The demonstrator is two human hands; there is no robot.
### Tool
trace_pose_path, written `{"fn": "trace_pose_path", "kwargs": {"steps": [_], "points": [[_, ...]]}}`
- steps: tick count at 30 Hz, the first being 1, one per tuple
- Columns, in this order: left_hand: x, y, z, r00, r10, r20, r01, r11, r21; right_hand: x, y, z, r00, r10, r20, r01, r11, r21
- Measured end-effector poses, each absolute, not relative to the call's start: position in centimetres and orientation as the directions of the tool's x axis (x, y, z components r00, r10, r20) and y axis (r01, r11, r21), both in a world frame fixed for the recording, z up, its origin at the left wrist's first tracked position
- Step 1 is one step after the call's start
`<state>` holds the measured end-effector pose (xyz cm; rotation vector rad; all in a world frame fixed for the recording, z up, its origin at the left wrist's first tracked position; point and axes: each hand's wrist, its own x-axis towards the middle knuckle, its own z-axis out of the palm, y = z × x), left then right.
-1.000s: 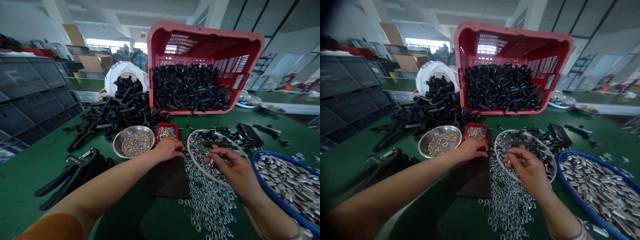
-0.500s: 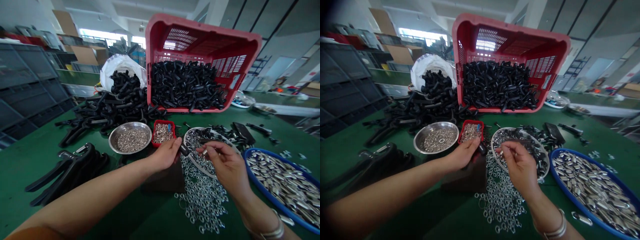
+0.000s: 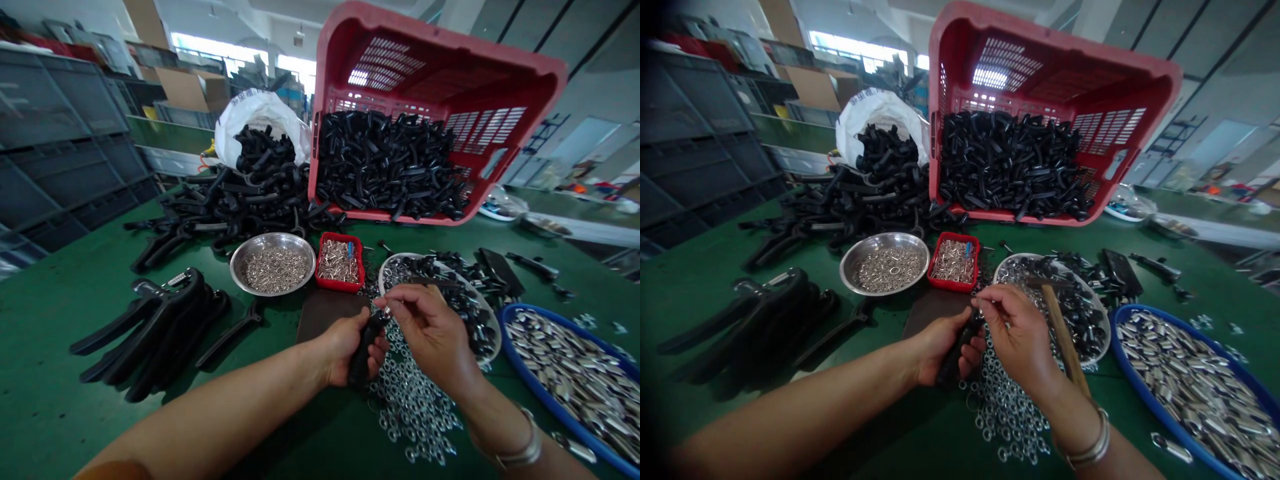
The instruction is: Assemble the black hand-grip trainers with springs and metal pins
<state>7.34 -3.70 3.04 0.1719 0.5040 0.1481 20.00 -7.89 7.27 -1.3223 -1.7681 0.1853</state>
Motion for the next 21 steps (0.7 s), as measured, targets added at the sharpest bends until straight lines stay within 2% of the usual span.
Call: {"fn": "trace_pose_path", "kwargs": {"steps": [3,8,10,12,14,16,18,19,21], "points": [[7.1,-3.8,2.7,0.873,0.208,-0.441,-0.089,0.958,0.274,20.0,-7.5,7.5,-0.058,0.889,0.454,0.735,0.346,-0.583],[6.7,-4.1,1.7,0.926,0.204,-0.318,-0.06,0.911,0.409,20.8,-6.0,6.2,0.025,0.995,0.093,0.55,0.064,-0.833],[6.6,-4.0,1.3,0.934,0.206,-0.293,-0.069,0.905,0.42,21.4,-5.3,5.5,0.01,1.0,-0.026,0.482,-0.028,-0.875],[6.5,-3.7,1.0,0.93,0.223,-0.292,-0.108,0.925,0.364,22.7,-4.8,5.3,0.036,0.996,-0.081,0.507,-0.088,-0.857],[6.4,-3.2,0.8,0.915,0.254,-0.313,-0.185,0.954,0.234,24.3,-4.8,5.4,0.098,0.995,-0.008,0.674,-0.072,-0.735],[6.3,-2.6,0.5,0.885,0.312,-0.346,-0.289,0.95,0.118,25.9,-5.8,5.8,0.018,0.996,0.09,0.881,0.026,-0.472],[6.2,-2.1,0.4,0.851,0.371,-0.372,-0.371,0.926,0.074,26.8,-7.6,5.9,-0.184,0.983,0.023,0.959,0.185,-0.216],[6.2,-1.9,0.3,0.838,0.39,-0.382,-0.393,0.917,0.074,27.0,-8.7,5.7,-0.259,0.965,-0.043,0.958,0.25,-0.142],[6.2,-1.8,0.2,0.823,0.404,-0.4,-0.404,0.91,0.09,27.0,-10.7,4.7,-0.302,0.949,-0.088,0.952,0.294,-0.088]]}}
